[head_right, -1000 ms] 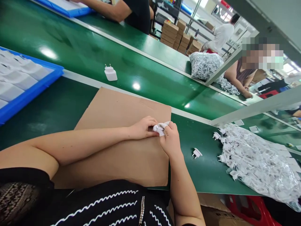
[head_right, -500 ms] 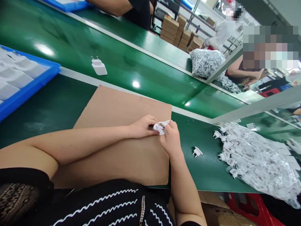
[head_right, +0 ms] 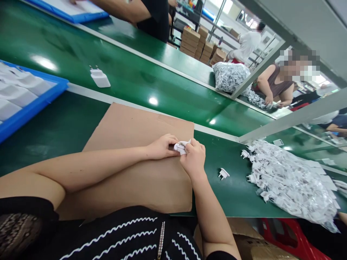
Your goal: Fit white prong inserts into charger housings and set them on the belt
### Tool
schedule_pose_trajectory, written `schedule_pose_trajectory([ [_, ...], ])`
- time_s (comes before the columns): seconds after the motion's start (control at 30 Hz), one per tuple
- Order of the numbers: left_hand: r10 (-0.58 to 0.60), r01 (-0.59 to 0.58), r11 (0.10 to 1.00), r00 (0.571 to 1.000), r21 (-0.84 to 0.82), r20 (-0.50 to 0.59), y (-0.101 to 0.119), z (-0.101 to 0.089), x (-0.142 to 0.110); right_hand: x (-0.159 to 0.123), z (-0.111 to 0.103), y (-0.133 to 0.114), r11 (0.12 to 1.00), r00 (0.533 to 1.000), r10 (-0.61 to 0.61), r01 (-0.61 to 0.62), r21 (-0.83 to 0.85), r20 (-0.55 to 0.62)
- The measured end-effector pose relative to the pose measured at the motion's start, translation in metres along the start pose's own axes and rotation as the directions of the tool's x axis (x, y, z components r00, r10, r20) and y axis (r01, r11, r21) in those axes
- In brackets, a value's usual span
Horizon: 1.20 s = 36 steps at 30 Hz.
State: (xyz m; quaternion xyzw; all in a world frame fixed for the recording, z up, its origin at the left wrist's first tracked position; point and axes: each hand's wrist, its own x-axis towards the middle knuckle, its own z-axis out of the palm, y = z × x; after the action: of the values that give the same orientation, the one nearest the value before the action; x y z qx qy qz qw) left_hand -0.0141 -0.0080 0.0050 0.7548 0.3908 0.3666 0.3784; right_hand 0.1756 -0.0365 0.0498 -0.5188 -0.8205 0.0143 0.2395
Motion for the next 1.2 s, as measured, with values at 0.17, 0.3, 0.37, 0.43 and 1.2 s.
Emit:
schedule_pose_trajectory([
  [0.17,-0.011,0.011,1.0,1.0,0.019,-0.01,-0.003,0.003,0.0,-0.002,0.009,0.005,0.993,0.998,0.052,-0.05,0.109,-0.02],
  [0.3,0.047,-0.046,0.999,0.994,0.005,-0.098,-0.002,0.003,-0.005,0.0,0.017,0.005,0.925,0.994,0.079,-0.045,0.377,-0.074],
  [0.37,0.151,-0.143,0.988,0.97,0.055,-0.191,0.0,0.003,-0.008,0.0,0.017,0.002,0.865,0.991,0.077,-0.013,0.502,-0.105],
  [0.43,0.272,-0.235,0.959,0.922,0.161,-0.277,0.002,0.002,-0.011,-0.002,0.015,-0.002,0.835,0.99,0.039,0.041,0.548,-0.134],
  [1.2,0.427,-0.343,0.887,0.866,0.31,-0.262,0.016,-0.01,-0.021,-0.007,0.004,-0.018,0.659,0.972,0.135,0.058,0.75,-0.194],
])
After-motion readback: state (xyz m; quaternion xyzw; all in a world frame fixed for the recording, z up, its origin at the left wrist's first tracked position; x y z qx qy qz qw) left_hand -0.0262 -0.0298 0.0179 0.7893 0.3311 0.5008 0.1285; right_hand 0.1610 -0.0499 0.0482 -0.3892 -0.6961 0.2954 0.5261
